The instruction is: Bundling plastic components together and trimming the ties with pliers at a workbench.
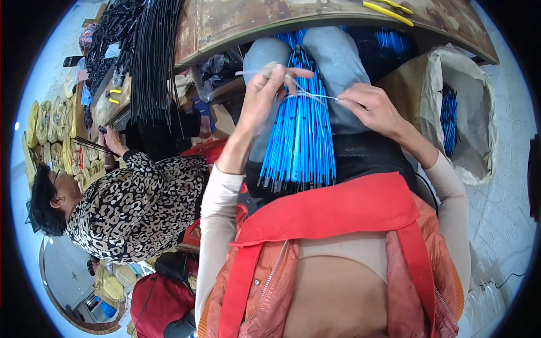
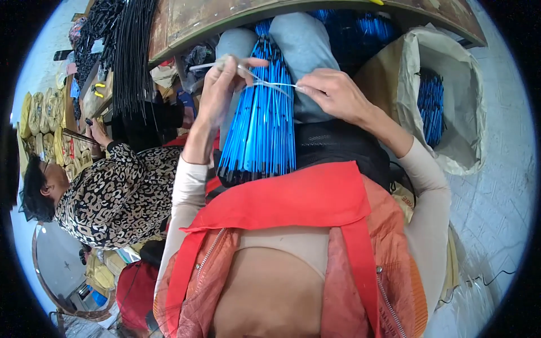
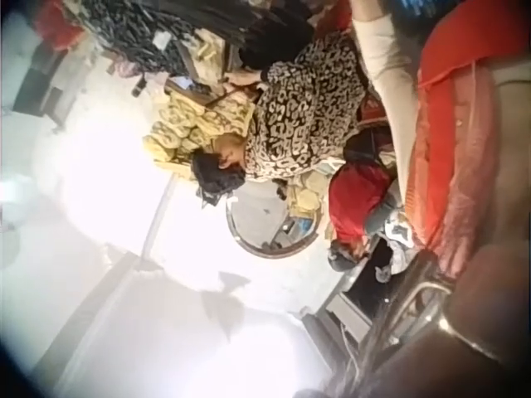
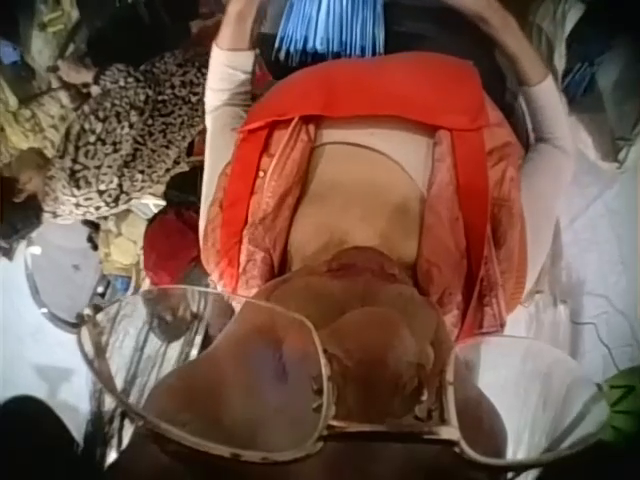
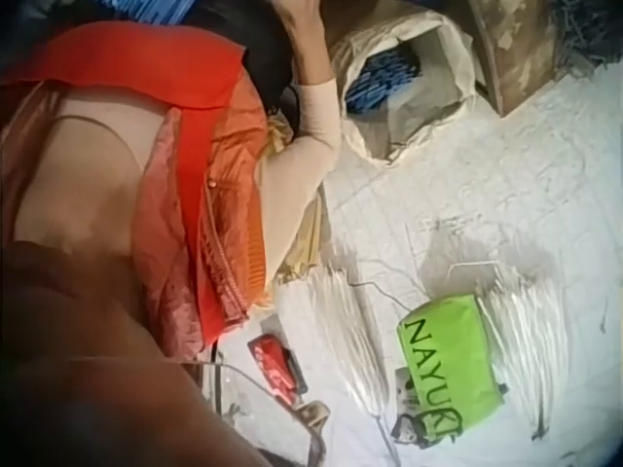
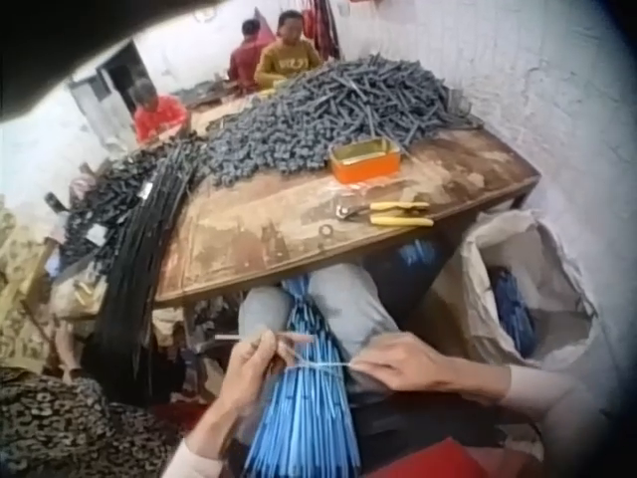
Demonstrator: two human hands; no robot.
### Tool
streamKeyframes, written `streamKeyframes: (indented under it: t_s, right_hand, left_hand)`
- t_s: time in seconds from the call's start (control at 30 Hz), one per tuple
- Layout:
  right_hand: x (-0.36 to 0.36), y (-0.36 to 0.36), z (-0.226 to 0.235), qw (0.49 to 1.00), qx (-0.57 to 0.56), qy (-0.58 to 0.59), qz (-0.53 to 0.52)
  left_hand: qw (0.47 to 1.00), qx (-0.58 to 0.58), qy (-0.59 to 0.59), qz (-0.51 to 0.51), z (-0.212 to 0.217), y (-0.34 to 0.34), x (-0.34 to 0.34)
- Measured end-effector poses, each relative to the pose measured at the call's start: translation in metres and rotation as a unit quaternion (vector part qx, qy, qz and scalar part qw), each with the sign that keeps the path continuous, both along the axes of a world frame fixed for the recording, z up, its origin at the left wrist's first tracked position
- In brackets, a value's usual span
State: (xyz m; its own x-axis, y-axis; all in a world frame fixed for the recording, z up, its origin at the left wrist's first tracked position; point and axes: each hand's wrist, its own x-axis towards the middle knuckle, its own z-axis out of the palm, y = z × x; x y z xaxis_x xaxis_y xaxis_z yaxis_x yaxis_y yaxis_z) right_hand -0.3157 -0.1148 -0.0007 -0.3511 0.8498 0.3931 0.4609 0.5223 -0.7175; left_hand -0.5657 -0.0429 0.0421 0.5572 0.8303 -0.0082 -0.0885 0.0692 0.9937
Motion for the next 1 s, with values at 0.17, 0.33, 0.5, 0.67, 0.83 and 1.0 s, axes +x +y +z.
streamKeyframes:
  t_s: [0.17,0.33,0.5,0.67,0.83,1.0]
  right_hand:
    - [-0.002,-0.009,0.037,1.000,0.011,-0.009,-0.026]
    - [-0.021,-0.010,0.067,0.971,-0.210,0.111,-0.022]
    - [-0.029,0.009,0.053,0.954,-0.225,0.196,0.022]
    - [-0.027,0.012,0.035,0.920,-0.216,0.328,0.012]
    - [-0.027,0.004,0.023,0.979,-0.157,0.124,-0.028]
    - [-0.022,-0.014,0.031,0.976,-0.201,0.063,-0.049]
  left_hand:
    - [0.962,0.007,0.198,-0.186,0.026,0.025,0.011]
    - [0.926,0.119,0.300,-0.196,0.035,0.016,0.021]
    - [0.925,0.191,0.311,-0.110,0.033,-0.003,0.025]
    - [0.944,0.178,0.271,-0.059,0.028,-0.010,0.018]
    - [0.980,0.068,0.177,-0.057,0.019,-0.007,0.010]
    - [0.978,-0.035,0.206,0.005,0.021,-0.008,0.009]
